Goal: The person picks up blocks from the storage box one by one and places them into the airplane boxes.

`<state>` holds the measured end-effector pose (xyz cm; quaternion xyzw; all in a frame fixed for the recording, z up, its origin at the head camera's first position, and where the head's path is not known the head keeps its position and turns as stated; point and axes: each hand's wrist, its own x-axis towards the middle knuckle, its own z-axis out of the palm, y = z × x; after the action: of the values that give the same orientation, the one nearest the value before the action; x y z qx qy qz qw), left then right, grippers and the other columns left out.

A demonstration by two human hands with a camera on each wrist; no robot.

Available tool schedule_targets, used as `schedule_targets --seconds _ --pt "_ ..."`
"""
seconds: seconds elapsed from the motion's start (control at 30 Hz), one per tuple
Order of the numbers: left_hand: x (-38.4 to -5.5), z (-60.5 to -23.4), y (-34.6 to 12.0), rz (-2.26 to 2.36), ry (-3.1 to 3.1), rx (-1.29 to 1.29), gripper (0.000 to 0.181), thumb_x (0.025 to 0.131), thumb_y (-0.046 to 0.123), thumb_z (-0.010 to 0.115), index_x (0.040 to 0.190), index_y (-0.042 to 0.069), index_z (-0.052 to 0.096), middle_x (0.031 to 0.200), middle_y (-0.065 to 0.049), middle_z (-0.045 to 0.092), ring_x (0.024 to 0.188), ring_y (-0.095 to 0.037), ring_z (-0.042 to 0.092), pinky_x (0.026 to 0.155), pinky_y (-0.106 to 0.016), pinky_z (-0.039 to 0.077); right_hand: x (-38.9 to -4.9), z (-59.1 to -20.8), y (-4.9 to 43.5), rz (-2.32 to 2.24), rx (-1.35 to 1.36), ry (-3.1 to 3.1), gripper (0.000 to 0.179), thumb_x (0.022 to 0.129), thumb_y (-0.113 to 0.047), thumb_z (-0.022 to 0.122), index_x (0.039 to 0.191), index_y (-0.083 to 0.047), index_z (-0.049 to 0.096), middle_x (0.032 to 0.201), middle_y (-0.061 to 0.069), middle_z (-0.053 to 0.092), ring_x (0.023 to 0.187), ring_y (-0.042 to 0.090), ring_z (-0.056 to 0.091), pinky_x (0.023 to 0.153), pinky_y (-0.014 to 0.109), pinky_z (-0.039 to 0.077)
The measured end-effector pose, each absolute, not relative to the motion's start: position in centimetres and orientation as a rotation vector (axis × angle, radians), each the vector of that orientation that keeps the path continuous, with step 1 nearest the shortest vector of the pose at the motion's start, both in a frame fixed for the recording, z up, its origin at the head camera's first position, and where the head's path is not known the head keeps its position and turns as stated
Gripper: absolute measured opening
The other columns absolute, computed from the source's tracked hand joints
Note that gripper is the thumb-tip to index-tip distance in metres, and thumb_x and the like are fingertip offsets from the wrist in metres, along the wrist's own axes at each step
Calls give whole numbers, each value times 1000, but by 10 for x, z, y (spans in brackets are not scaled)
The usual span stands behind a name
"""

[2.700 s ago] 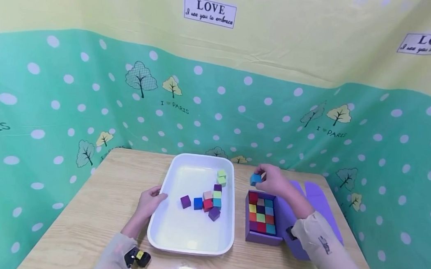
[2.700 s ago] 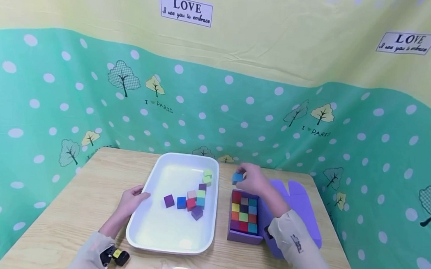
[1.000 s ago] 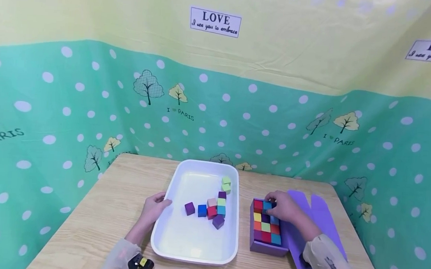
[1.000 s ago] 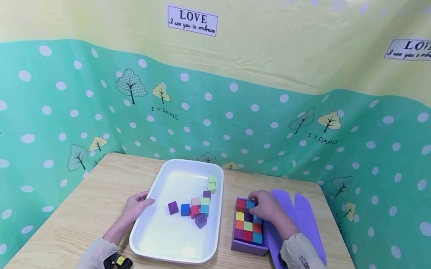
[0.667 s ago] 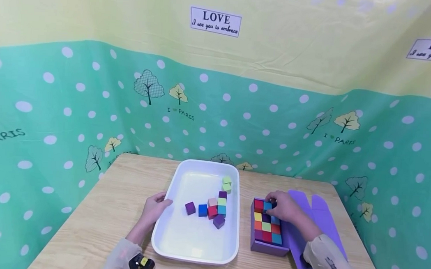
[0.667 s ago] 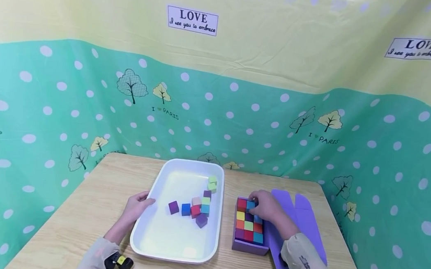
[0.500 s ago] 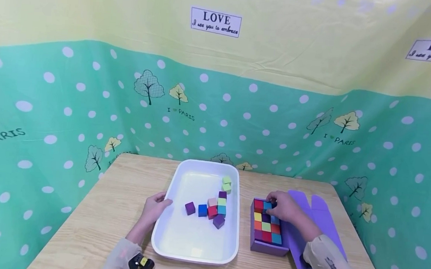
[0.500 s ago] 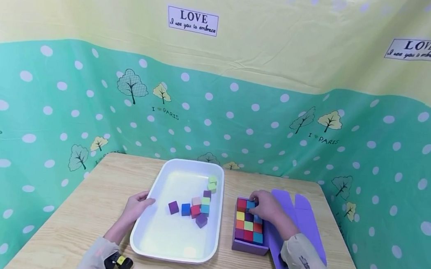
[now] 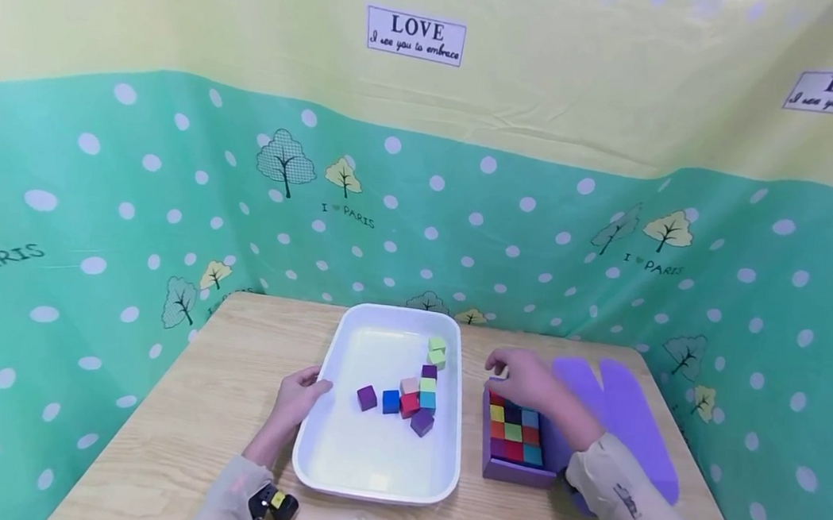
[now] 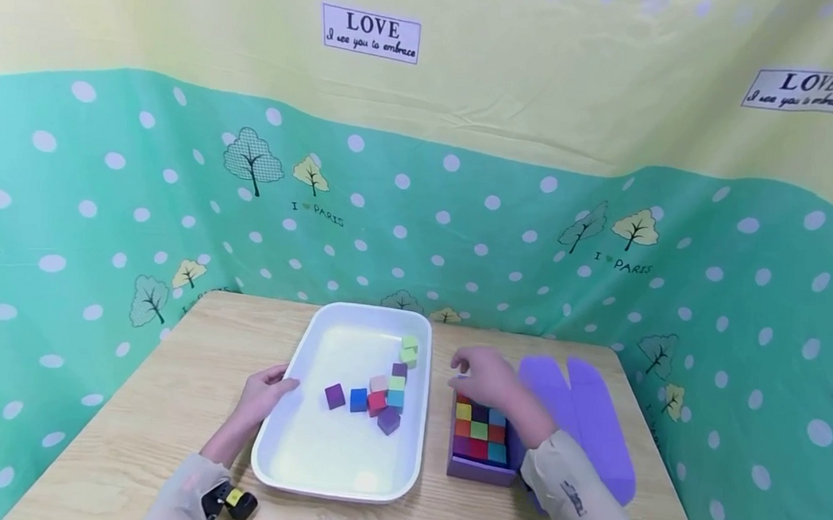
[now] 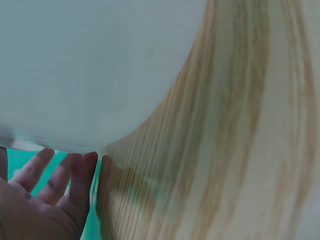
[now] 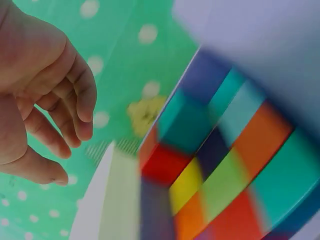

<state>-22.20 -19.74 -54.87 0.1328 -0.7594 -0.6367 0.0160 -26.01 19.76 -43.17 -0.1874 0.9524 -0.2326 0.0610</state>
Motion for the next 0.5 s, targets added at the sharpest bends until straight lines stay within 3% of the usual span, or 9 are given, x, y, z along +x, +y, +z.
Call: schedule_targets --seconds 0.2,0.5 --pt "-223 -549 -198 -1957 -2362 427 49 85 13 68 130 -5 55 122 -29 60 102 -36 64 82 -38 57 -261 -439 130 -765 -728 2767 20 83 -22 77 100 -15 69 92 -2 64 80 12 56 67 26 53" --pt "-223 -545 -195 -1958 -2368 410 49 84 11 68 128 -7 57 121 -29 60 100 -36 65 80 -38 58 -262 -447 32 -544 -885 2626 35 80 -24 80 111 -13 68 108 1 66 95 14 59 85 31 52"
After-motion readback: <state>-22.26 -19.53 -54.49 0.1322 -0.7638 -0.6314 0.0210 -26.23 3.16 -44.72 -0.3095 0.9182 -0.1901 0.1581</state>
